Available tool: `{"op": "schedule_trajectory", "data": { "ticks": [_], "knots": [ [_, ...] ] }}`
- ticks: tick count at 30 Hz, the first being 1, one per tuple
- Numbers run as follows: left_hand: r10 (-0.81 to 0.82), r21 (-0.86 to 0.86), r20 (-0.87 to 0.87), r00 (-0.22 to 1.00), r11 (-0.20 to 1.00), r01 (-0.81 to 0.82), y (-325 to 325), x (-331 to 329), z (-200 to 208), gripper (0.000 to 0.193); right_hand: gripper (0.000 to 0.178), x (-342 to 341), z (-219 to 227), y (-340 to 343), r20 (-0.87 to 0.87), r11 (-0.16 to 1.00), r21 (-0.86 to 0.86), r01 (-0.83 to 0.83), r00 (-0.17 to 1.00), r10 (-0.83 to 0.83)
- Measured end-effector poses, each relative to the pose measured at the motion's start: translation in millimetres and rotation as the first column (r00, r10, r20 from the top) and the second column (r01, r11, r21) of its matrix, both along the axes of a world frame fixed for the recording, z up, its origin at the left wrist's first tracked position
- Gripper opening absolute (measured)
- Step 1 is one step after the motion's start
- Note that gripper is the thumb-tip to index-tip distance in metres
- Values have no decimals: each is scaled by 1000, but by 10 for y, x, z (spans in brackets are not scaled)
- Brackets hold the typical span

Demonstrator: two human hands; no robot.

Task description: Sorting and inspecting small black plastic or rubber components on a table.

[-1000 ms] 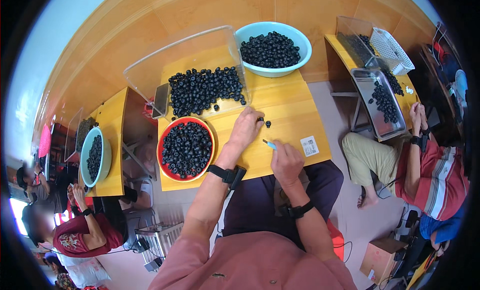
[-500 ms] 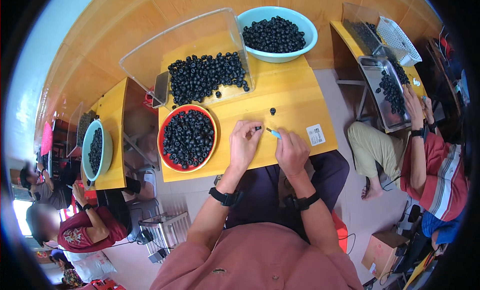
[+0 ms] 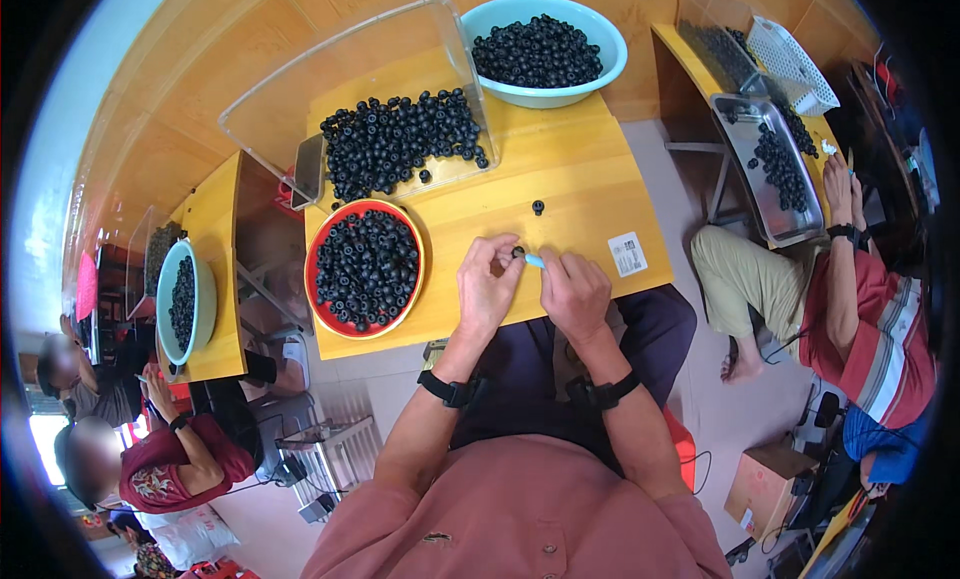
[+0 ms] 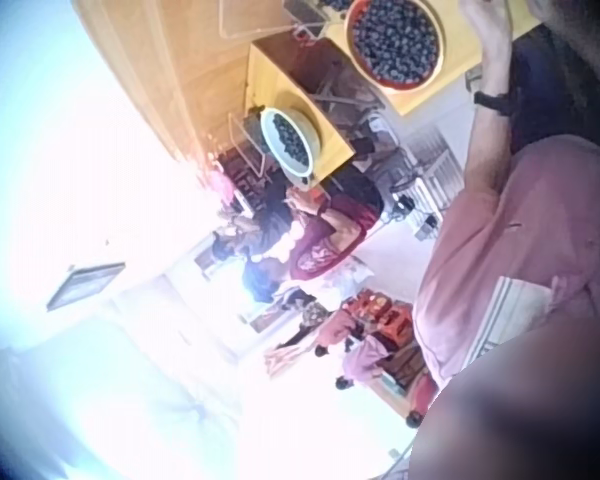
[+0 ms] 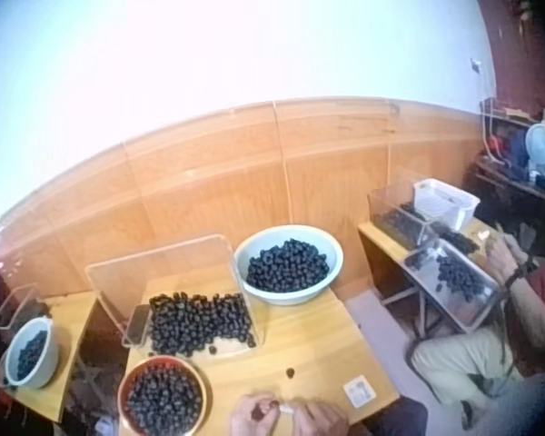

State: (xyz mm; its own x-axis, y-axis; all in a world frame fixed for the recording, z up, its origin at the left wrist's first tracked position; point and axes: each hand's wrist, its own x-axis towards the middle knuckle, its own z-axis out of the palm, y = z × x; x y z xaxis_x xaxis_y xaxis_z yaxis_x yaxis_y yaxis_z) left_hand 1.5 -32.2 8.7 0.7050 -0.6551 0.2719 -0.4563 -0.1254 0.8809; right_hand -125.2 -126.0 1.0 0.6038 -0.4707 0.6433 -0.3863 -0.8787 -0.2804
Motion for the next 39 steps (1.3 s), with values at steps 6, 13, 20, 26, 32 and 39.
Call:
{"op": "schedule_trajectory", "data": {
  "ticks": [6, 13, 20, 26, 32, 39],
  "knots": [
    [-3, -14, -52, 999, 1000, 2, 1, 12, -33, 37, 16, 14, 26, -4, -6, 1000, 0, 1, 1000, -1],
    [-6, -16, -175, 985, 1000, 4, 13, 13, -84, 42, 14, 37, 16, 3, -21, 1000, -20, 16, 1000, -17],
    [-25, -129, -370, 929, 991, -24, 42, 25, -103, 42, 12, 57, 24, 13, -100, 992, 23, 126, 987, -124],
    [-71, -196, -453, 889, 980, -21, 67, 40, -114, 42, 12, 60, 66, 16, -51, 995, -2, 98, 994, -98],
    [-34, -141, -215, 976, 990, 3, 132, 43, -142, 17, 14, 16, 14, -2, -58, 995, 6, 103, 993, -102],
    [11, -17, -142, 990, 1000, -13, 131, 26, 8, 18, 16, 18, 10, 1, -31, 996, 31, 78, 997, -77]
  ]
}}
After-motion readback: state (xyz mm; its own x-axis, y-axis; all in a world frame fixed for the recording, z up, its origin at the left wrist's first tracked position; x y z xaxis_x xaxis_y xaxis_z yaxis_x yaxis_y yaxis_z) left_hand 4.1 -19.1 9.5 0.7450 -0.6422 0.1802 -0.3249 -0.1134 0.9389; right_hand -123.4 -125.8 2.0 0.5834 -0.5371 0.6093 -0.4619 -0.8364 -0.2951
